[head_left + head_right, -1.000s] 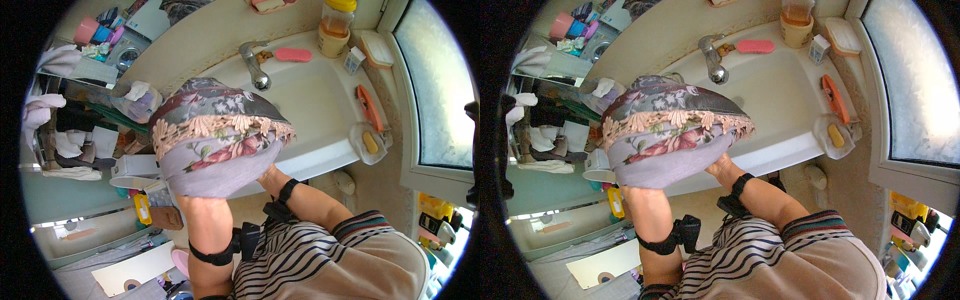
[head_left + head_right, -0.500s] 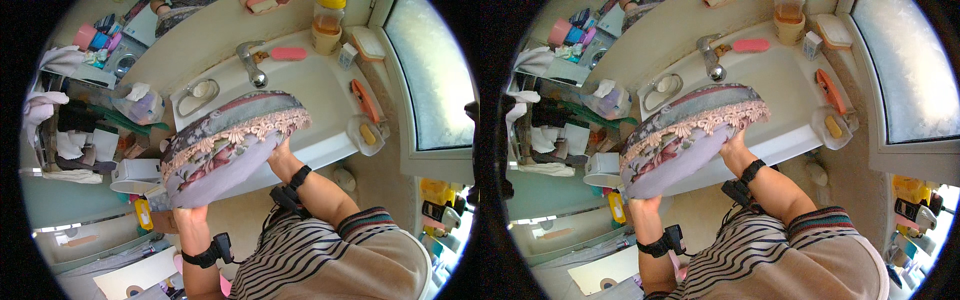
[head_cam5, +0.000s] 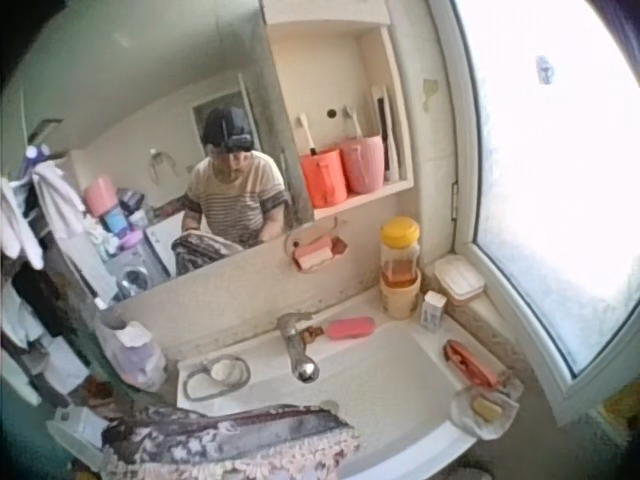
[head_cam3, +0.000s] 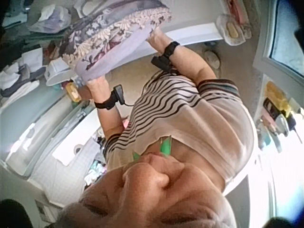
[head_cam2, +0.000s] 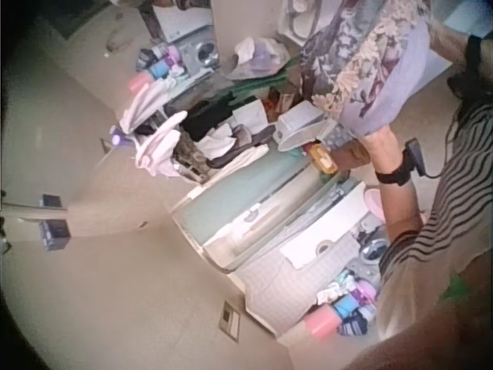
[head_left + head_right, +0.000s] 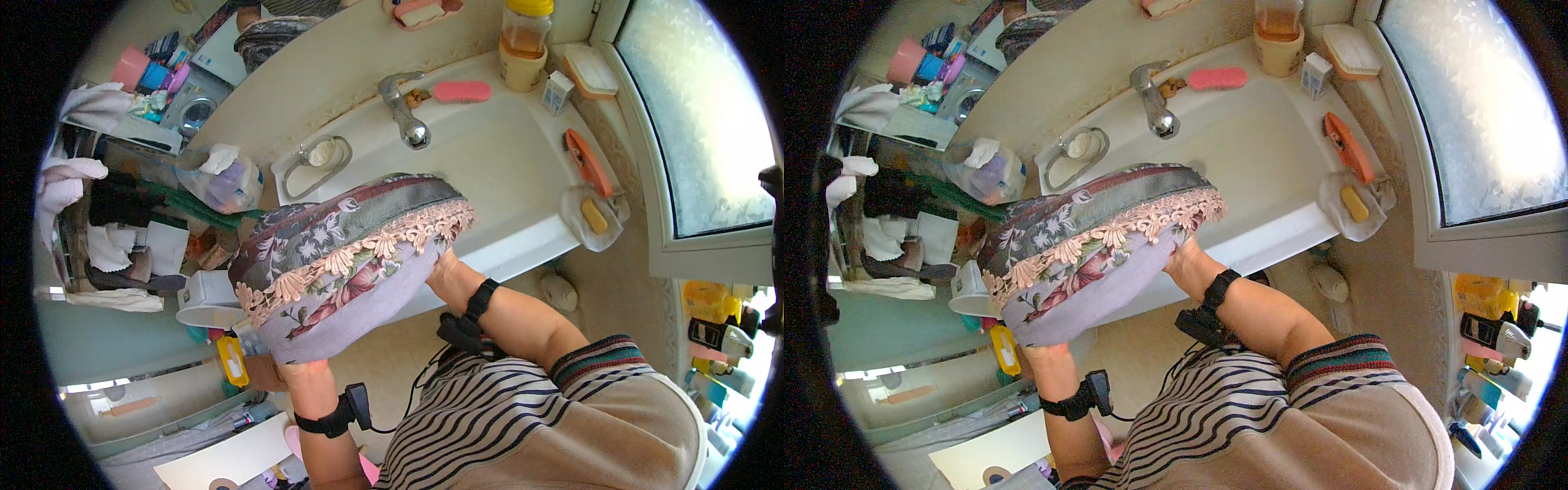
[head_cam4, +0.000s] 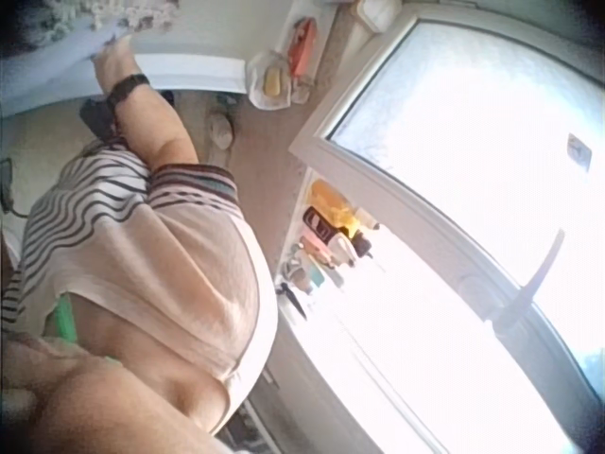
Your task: The person hand-washes a floral-patterned cloth in a sink, rinses it thoroughly, wrings it out, and hangs it on a shower rod to dry.
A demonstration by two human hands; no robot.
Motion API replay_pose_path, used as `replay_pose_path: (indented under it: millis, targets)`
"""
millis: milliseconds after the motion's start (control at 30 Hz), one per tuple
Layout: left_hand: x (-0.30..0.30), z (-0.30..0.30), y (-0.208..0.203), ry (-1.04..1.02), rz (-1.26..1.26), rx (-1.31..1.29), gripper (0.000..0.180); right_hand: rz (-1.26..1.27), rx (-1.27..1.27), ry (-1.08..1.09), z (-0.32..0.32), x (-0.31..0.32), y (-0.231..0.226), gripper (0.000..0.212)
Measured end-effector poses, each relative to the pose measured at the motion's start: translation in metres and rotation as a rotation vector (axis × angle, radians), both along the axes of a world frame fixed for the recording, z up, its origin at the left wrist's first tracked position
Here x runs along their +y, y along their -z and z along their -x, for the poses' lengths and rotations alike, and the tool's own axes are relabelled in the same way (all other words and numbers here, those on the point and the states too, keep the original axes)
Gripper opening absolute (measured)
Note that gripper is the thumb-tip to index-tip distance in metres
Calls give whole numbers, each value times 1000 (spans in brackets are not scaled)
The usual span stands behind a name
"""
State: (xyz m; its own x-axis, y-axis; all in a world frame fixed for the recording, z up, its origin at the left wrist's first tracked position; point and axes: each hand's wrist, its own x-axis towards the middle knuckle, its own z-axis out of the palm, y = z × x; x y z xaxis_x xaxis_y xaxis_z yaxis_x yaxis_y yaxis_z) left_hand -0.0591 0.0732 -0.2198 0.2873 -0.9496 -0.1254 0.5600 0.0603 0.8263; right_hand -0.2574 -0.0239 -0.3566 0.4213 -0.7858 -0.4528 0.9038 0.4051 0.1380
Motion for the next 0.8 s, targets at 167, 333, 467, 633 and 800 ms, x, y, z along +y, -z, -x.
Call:
replay_pose_path:
  millis: [167, 333, 467, 633, 800]
  targets:
    - [-12, 31, -19, -100, -2, 26, 52, -92, 4, -74, 3, -4, -14, 54]
    - [-40, 57, -48, -194, -66, 28, 48, 18, 95, -379, 21, -3, -9, 68]
    - [-59, 62, -70, -263, -25, 84, 52, 9, 240, -480, 54, 19, -2, 109]
    - [-68, 70, -80, -311, 19, 173, 52, -122, 209, -501, 61, 36, 16, 104]
    - [-67, 87, -88, -378, 6, 143, 52, 113, -91, -704, -8, 50, 1, 79]
